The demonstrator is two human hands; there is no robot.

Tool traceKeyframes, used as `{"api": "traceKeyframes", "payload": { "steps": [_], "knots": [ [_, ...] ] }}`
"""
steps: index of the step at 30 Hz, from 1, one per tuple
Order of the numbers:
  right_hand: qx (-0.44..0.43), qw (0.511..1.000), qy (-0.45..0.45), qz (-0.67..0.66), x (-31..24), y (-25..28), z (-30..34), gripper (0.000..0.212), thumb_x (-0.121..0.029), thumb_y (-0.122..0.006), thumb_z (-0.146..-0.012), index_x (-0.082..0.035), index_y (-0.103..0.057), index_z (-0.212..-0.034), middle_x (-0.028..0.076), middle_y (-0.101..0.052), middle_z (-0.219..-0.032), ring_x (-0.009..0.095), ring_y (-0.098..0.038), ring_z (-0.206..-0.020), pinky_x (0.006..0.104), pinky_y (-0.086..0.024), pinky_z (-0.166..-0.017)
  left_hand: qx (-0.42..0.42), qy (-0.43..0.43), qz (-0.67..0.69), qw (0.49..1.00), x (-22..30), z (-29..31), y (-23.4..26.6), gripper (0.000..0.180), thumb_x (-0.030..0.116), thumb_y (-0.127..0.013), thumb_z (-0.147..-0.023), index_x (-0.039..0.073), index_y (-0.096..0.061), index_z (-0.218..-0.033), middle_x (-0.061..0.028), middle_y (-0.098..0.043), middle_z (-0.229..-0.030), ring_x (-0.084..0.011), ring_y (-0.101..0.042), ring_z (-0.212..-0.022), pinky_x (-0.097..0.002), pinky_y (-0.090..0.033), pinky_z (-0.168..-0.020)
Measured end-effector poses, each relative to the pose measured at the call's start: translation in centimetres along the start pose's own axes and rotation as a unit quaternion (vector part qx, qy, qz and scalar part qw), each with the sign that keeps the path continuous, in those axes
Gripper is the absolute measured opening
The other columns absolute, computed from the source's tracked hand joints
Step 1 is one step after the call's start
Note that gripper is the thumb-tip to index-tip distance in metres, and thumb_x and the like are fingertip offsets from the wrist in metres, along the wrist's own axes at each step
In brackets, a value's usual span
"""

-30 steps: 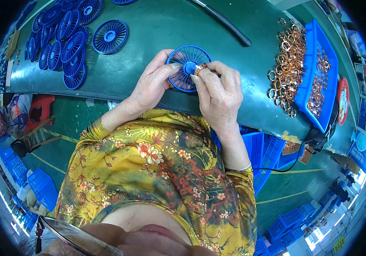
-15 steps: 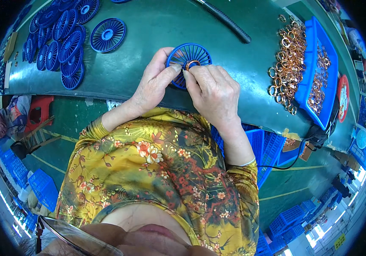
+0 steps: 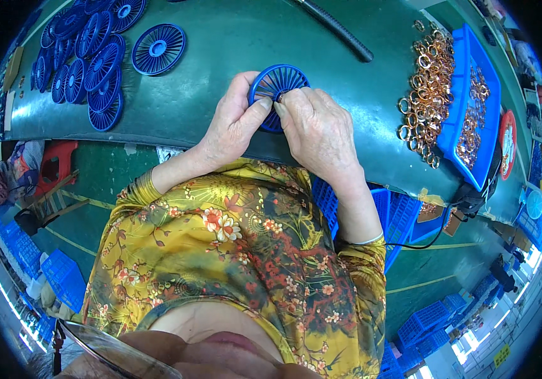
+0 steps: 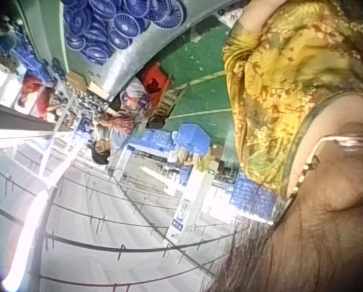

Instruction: Assembling small motor coils into plastic fan impellers on a production line.

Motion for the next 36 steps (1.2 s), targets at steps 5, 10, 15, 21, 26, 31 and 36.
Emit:
{"api": "traceKeyframes", "payload": {
  "steps": [5, 10, 15, 21, 26, 31, 36],
  "knots": [
    [-0.004, 1.000, 0.007, 0.001, -0.1, 0.0, 0.0, 0.009, -0.009, -0.062, -0.082, -0.005, -0.053, -0.083, 0.011, -0.055, -0.073, 0.030, -0.057, -0.069, 0.0416, -0.047, -0.061, 0.016, -0.017, -0.030, 0.999, 0.1, 0.3, -0.2, 0.029, 0.012, -0.049, -0.091, -0.001, -0.040, -0.115, -0.0176, -0.059, -0.086, -0.0301, -0.061, -0.078, -0.0403, -0.048, -0.071],
    [-0.020, 1.000, 0.012, 0.018, -0.4, 0.2, -0.2, 0.010, -0.009, -0.062, -0.082, -0.006, -0.053, -0.082, 0.011, -0.055, -0.074, 0.030, -0.057, -0.069, 0.0415, -0.047, -0.061, 0.012, -0.021, -0.049, 0.999, 0.8, 0.5, -0.1, 0.030, 0.012, -0.049, -0.091, -0.002, -0.040, -0.116, -0.0185, -0.060, -0.085, -0.0308, -0.061, -0.077, -0.0407, -0.048, -0.071],
    [0.055, 0.998, -0.006, -0.005, -0.5, -0.8, 0.4, 0.015, -0.011, -0.067, -0.080, -0.005, -0.058, -0.091, 0.011, -0.058, -0.076, 0.029, -0.057, -0.069, 0.0399, -0.047, -0.062, 0.016, 0.012, 0.001, 1.000, 0.0, 0.1, 0.0, 0.031, 0.012, -0.049, -0.091, -0.003, -0.040, -0.117, -0.0177, -0.060, -0.088, -0.0267, -0.062, -0.082, -0.0384, -0.049, -0.073],
    [0.141, 0.989, -0.039, 0.034, -0.5, 0.1, 1.2, 0.030, -0.016, -0.075, -0.074, -0.006, -0.068, -0.101, 0.005, -0.058, -0.073, 0.023, -0.055, -0.067, 0.0352, -0.044, -0.060, -0.067, 0.144, 0.232, 0.960, -0.1, 0.3, 0.4, 0.036, 0.012, -0.047, -0.095, -0.001, -0.041, -0.128, -0.0087, -0.056, -0.112, -0.0130, -0.057, -0.097, -0.0290, -0.049, -0.085],
    [0.022, 0.993, 0.112, -0.037, 0.2, 2.3, 1.1, 0.035, -0.019, -0.077, -0.069, -0.011, -0.070, -0.103, 0.000, -0.059, -0.077, 0.020, -0.054, -0.071, 0.0346, -0.038, -0.064, -0.138, 0.157, 0.298, 0.931, 1.5, 0.9, 0.2, 0.032, 0.018, -0.056, -0.094, -0.001, -0.050, -0.118, -0.0029, -0.059, -0.099, -0.0075, -0.055, -0.091, -0.0252, -0.049, -0.080],
    [0.045, 0.995, 0.085, -0.033, 0.7, 1.6, 1.6, 0.039, -0.016, -0.077, -0.068, -0.009, -0.069, -0.106, 0.005, -0.060, -0.092, 0.023, -0.058, -0.086, 0.0364, -0.044, -0.078, -0.131, 0.135, 0.244, 0.951, 0.8, 0.4, 0.0, 0.042, 0.016, -0.061, -0.092, -0.001, -0.044, -0.127, -0.0065, -0.058, -0.112, -0.0115, -0.057, -0.101, -0.0275, -0.049, -0.088],
    [0.165, 0.977, -0.131, 0.013, 4.2, 3.0, 2.9, 0.037, -0.015, -0.071, -0.080, -0.002, -0.062, -0.114, 0.016, -0.061, -0.103, 0.029, -0.059, -0.088, 0.0384, -0.050, -0.076, 0.008, -0.125, -0.130, 0.984, 2.9, -0.3, -0.4, 0.038, 0.010, -0.061, -0.088, 0.009, -0.050, -0.124, -0.0137, -0.066, -0.100, -0.0222, -0.067, -0.088, -0.0319, -0.053, -0.078]
  ]
}}
Point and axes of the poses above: each hand's wrist, its own z-axis away from the middle knuckle, its own y-axis out of the back of the hand, x = y × z, the point moved 3 cm from there along -z, towards the middle knuckle
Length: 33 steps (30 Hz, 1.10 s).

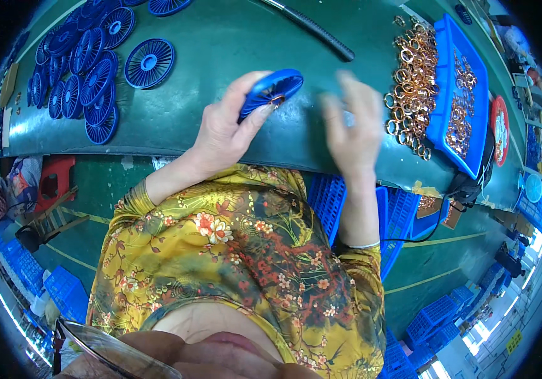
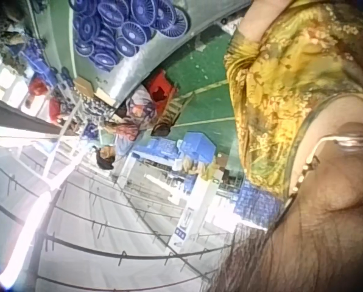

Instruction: Assembling small motor coils into plastic fan impellers on a production line.

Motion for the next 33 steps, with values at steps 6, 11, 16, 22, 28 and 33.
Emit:
{"api": "traceKeyframes", "payload": {
  "steps": [6, 11, 16, 22, 28, 33],
  "knots": [
    [0.037, 0.943, -0.109, 0.312, 7.9, 2.0, 0.8, 0.018, -0.020, -0.067, -0.082, -0.003, -0.063, -0.085, 0.017, -0.059, -0.085, 0.035, -0.057, -0.083, 0.0446, -0.046, -0.072, -0.129, -0.107, -0.275, 0.947, -1.2, -0.1, -1.9, 0.054, 0.023, -0.066, -0.083, 0.019, -0.046, -0.133, -0.0215, -0.030, -0.146, -0.0431, -0.023, -0.137, -0.0621, -0.019, -0.108],
    [-0.008, 0.995, -0.094, 0.042, 5.1, 1.0, 0.3, 0.016, -0.015, -0.063, -0.088, 0.001, -0.059, -0.084, 0.016, -0.060, -0.087, 0.032, -0.057, -0.083, 0.0393, -0.045, -0.074, -0.015, -0.090, -0.344, 0.935, -1.3, -1.5, 2.6, 0.063, 0.037, -0.068, -0.080, 0.013, -0.045, -0.133, -0.0265, -0.031, -0.144, -0.0443, -0.023, -0.137, -0.0615, -0.018, -0.108],
    [-0.006, 0.985, -0.077, 0.155, 5.6, 0.5, -1.6, 0.020, -0.020, -0.055, -0.093, -0.002, -0.063, -0.090, 0.018, -0.064, -0.083, 0.036, -0.062, -0.076, 0.0440, -0.049, -0.068, 0.110, 0.025, -0.536, 0.836, -3.5, -2.2, 10.2, 0.070, 0.042, -0.073, -0.072, 0.004, -0.048, -0.125, -0.0235, -0.047, -0.119, -0.0384, -0.041, -0.117, -0.0554, -0.030, -0.098],
    [0.057, 0.969, -0.086, 0.223, 6.9, 0.4, -2.7, 0.019, -0.021, -0.055, -0.092, -0.003, -0.061, -0.089, 0.019, -0.061, -0.092, 0.037, -0.061, -0.082, 0.0462, -0.050, -0.070, 0.089, 0.049, -0.537, 0.837, -5.2, -2.5, 12.6, 0.050, 0.032, -0.066, -0.082, 0.005, -0.054, -0.123, -0.0268, -0.055, -0.119, -0.0393, -0.054, -0.111, -0.0430, -0.046, -0.092],
    [-0.008, 0.988, -0.074, 0.136, 5.9, 0.2, -1.0, 0.011, -0.013, -0.064, -0.086, -0.003, -0.061, -0.088, 0.014, -0.059, -0.087, 0.031, -0.060, -0.077, 0.0386, -0.050, -0.068, 0.246, 0.087, -0.254, 0.931, -3.3, -2.3, 12.4, 0.030, 0.028, -0.067, -0.087, 0.005, -0.063, -0.106, -0.0107, -0.065, -0.073, -0.0159, -0.062, -0.064, -0.0292, -0.049, -0.060],
    [0.069, 0.997, 0.001, -0.038, 1.6, 0.8, -0.4, 0.009, -0.004, -0.070, -0.080, -0.002, -0.065, -0.088, 0.011, -0.063, -0.089, 0.022, -0.061, -0.077, 0.0309, -0.050, -0.065, 0.220, 0.074, 0.042, 0.972, -2.1, -1.6, 7.8, 0.026, 0.024, -0.064, -0.091, 0.001, -0.060, -0.102, -0.0009, -0.061, -0.085, -0.0076, -0.053, -0.077, -0.0236, -0.047, -0.070]
  ]
}}
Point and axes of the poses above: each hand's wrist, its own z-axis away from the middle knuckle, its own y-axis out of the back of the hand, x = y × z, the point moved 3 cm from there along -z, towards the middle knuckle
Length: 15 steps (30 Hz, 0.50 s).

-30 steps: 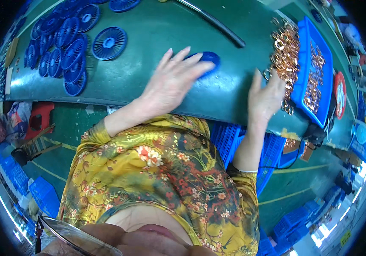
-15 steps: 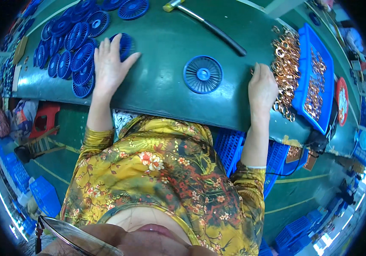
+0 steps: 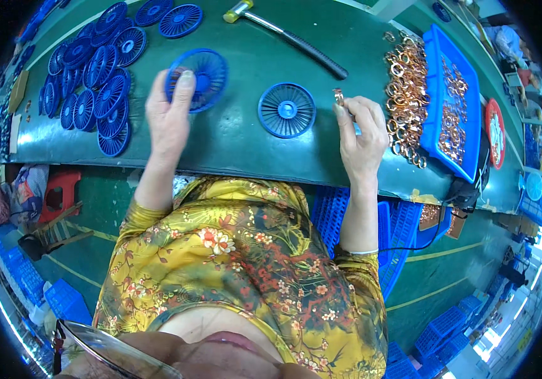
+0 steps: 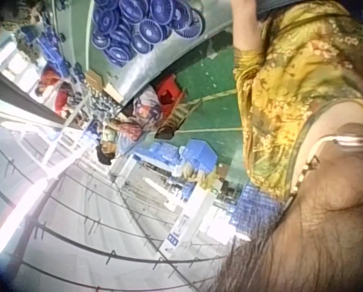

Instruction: Assembling small motor coils into plastic fan impellers on a production line.

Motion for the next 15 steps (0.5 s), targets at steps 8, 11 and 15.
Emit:
{"api": "traceKeyframes", "payload": {
  "steps": [8, 11, 15],
  "knots": [
    [0.000, 0.979, 0.198, -0.054, -6.6, -1.7, 0.1, 0.024, -0.006, -0.081, -0.062, -0.005, -0.065, -0.079, 0.006, -0.063, -0.078, 0.023, -0.059, -0.071, 0.0324, -0.047, -0.062, -0.158, 0.146, 0.152, 0.965, 0.5, 2.7, -4.8, 0.043, 0.040, -0.039, -0.102, 0.002, -0.056, -0.093, -0.0004, -0.054, -0.083, -0.0075, -0.047, -0.081, -0.0234, -0.041, -0.075],
    [-0.001, 0.977, 0.202, -0.070, -7.7, -2.3, 0.0, 0.023, -0.007, -0.081, -0.061, -0.006, -0.064, -0.077, 0.005, -0.061, -0.077, 0.022, -0.058, -0.070, 0.0323, -0.047, -0.062, -0.164, 0.145, 0.161, 0.962, 1.2, 3.1, -5.1, 0.043, 0.040, -0.039, -0.102, 0.001, -0.056, -0.094, -0.0004, -0.053, -0.082, -0.0076, -0.047, -0.080, -0.0231, -0.041, -0.075],
    [-0.031, 0.977, 0.206, -0.052, -8.2, -3.1, -0.2, 0.021, -0.008, -0.079, -0.064, -0.007, -0.063, -0.076, 0.005, -0.060, -0.076, 0.022, -0.056, -0.069, 0.0333, -0.046, -0.061, -0.184, 0.095, 0.110, 0.972, 1.3, 3.4, -5.0, 0.040, 0.037, -0.040, -0.102, 0.000, -0.055, -0.098, -0.0032, -0.055, -0.082, -0.0089, -0.049, -0.079, -0.0247, -0.043, -0.074]
  ]
}}
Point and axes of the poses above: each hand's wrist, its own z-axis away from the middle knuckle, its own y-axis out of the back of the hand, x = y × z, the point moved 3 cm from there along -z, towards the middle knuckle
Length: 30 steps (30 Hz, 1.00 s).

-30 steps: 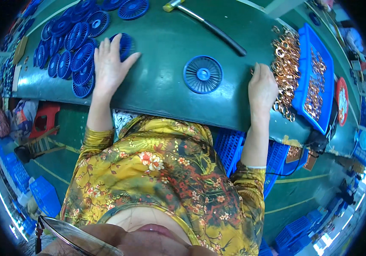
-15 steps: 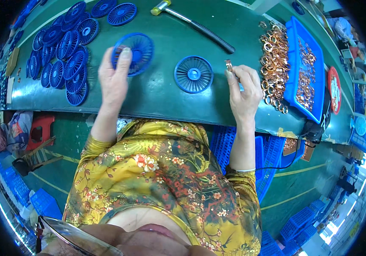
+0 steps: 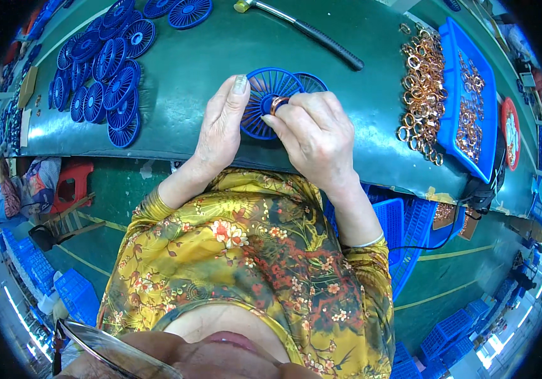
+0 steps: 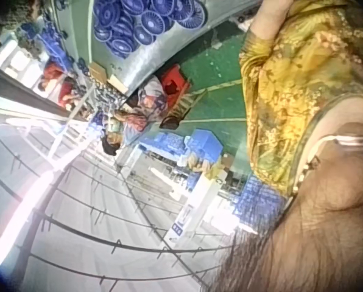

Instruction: Assembling small motor coils into plastic fan impellers on a production line.

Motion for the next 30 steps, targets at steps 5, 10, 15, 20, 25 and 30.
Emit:
{"api": "traceKeyframes", "payload": {
  "steps": [5, 10, 15, 20, 25, 30],
  "knots": [
    [-0.044, 0.997, -0.058, 0.019, 0.0, -0.9, 0.2, 0.016, -0.006, -0.073, -0.072, -0.004, -0.060, -0.081, 0.008, -0.059, -0.081, 0.026, -0.056, -0.074, 0.0357, -0.047, -0.065, 0.013, -0.061, -0.064, 0.996, 0.5, 0.5, -0.4, 0.032, 0.030, -0.043, -0.101, 0.000, -0.052, -0.108, -0.0085, -0.059, -0.087, -0.0122, -0.055, -0.081, -0.0294, -0.047, -0.073],
    [-0.048, 0.995, -0.082, 0.014, 0.2, -0.9, 0.4, 0.015, -0.006, -0.072, -0.074, -0.004, -0.061, -0.084, 0.008, -0.059, -0.083, 0.027, -0.057, -0.075, 0.0365, -0.047, -0.066, 0.008, -0.035, -0.050, 0.998, -0.2, 0.3, -0.1, 0.031, 0.027, -0.043, -0.101, -0.001, -0.053, -0.110, -0.0072, -0.060, -0.091, -0.0114, -0.054, -0.084, -0.0273, -0.045, -0.077],
    [-0.008, 0.998, -0.060, -0.001, 0.0, -0.6, 0.5, 0.014, -0.004, -0.070, -0.075, -0.004, -0.061, -0.085, 0.009, -0.059, -0.084, 0.028, -0.057, -0.075, 0.0363, -0.047, -0.067, 0.007, -0.050, -0.053, 0.997, -0.3, 0.1, -0.2, 0.026, 0.023, -0.045, -0.100, -0.001, -0.052, -0.109, -0.0081, -0.059, -0.085, -0.0120, -0.054, -0.078, -0.0288, -0.047, -0.071],
    [-0.076, 0.994, -0.082, 0.019, 0.0, -1.2, 0.3, 0.013, -0.003, -0.070, -0.074, -0.004, -0.060, -0.083, 0.009, -0.059, -0.086, 0.027, -0.057, -0.077, 0.0357, -0.046, -0.068, 0.012, -0.054, -0.100, 0.993, -0.7, 0.5, -0.3, 0.020, 0.016, -0.048, -0.096, 0.000, -0.049, -0.107, -0.0113, -0.057, -0.077, -0.0166, -0.056, -0.069, -0.0321, -0.047, -0.063],
    [-0.047, 0.993, -0.109, 0.028, 0.3, -1.3, 0.8, 0.019, -0.008, -0.072, -0.074, -0.005, -0.060, -0.088, 0.009, -0.060, -0.090, 0.027, -0.057, -0.085, 0.0372, -0.045, -0.074, -0.002, -0.035, -0.108, 0.994, -0.1, 0.6, -0.3, 0.021, 0.014, -0.048, -0.096, -0.001, -0.052, -0.110, -0.0055, -0.056, -0.092, -0.0100, -0.052, -0.084, -0.0257, -0.045, -0.075],
    [0.007, 0.995, -0.058, 0.075, -0.1, 0.2, 0.7, 0.023, -0.019, -0.078, -0.070, -0.013, -0.069, -0.090, 0.001, -0.066, -0.110, 0.025, -0.055, -0.114, 0.0455, -0.033, -0.102, -0.092, 0.107, 0.150, 0.979, 0.4, 0.4, -0.2, 0.032, 0.014, -0.045, -0.097, -0.001, -0.047, -0.125, -0.0071, -0.057, -0.110, -0.0116, -0.056, -0.096, -0.0259, -0.047, -0.084]
  ]
}}
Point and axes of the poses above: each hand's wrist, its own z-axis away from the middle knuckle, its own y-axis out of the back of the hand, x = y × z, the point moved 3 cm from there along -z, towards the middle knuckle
